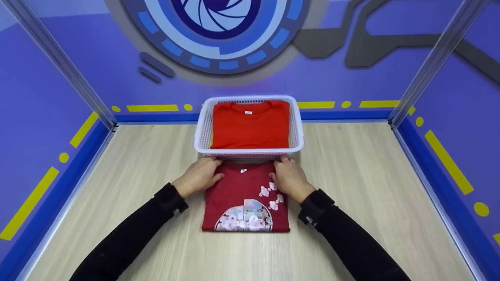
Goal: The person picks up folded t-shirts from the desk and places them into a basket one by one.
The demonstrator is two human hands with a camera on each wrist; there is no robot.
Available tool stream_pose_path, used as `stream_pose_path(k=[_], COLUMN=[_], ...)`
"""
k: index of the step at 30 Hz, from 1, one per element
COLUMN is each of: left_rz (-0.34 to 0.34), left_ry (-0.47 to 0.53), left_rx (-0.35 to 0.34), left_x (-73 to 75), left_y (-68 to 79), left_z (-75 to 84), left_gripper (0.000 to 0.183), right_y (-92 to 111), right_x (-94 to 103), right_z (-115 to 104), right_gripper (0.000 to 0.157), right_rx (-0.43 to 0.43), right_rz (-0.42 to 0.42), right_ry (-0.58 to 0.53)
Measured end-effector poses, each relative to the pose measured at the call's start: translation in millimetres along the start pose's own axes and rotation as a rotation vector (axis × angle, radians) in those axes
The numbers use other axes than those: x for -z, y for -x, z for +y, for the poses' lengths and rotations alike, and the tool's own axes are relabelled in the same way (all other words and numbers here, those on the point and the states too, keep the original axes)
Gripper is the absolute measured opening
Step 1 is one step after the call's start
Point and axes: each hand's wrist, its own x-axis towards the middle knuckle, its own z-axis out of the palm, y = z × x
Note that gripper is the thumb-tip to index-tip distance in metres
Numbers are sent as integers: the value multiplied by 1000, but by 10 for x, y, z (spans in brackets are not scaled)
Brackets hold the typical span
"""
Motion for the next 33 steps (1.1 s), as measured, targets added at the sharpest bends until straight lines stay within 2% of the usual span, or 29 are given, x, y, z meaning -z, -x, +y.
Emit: stream_pose_path(k=[5, 6, 8, 14, 20, 24, 30, 33], left_rz=[64, 61, 31, -47, -50, -41, 17, 41], left_ry=[-3, 9, 70, 240, 318, 395, 399, 421], left_rx=[-25, -20, 2, 35, 28, -15, -114, -146], left_x=[-333, -355, -306, 42, 233, 394, 669, 796], left_y=[-150, -163, -158, 22, 153, 194, 195, 185], left_z=[-226, -241, -221, -30, 6, 2, 7, 11], left_gripper=[21, 20, 23, 36, 33, 30, 30, 29], right_y=[-30, -36, -45, 16, 133, 176, 211, 216], right_x=[-26, -29, -34, -16, 115, 320, 730, 917], right_z=[3, 7, 11, 29, 22, 6, -42, -64], right_gripper=[34, 33, 31, 25, 24, 22, 31, 31], right_rx=[-5, -14, -40, -54, -46, -46, -15, 9], right_rz=[-1, -5, -12, 7, 27, 21, 10, 22], right_ry=[-31, -40, -71, -121, -223, -257, -313, -326])
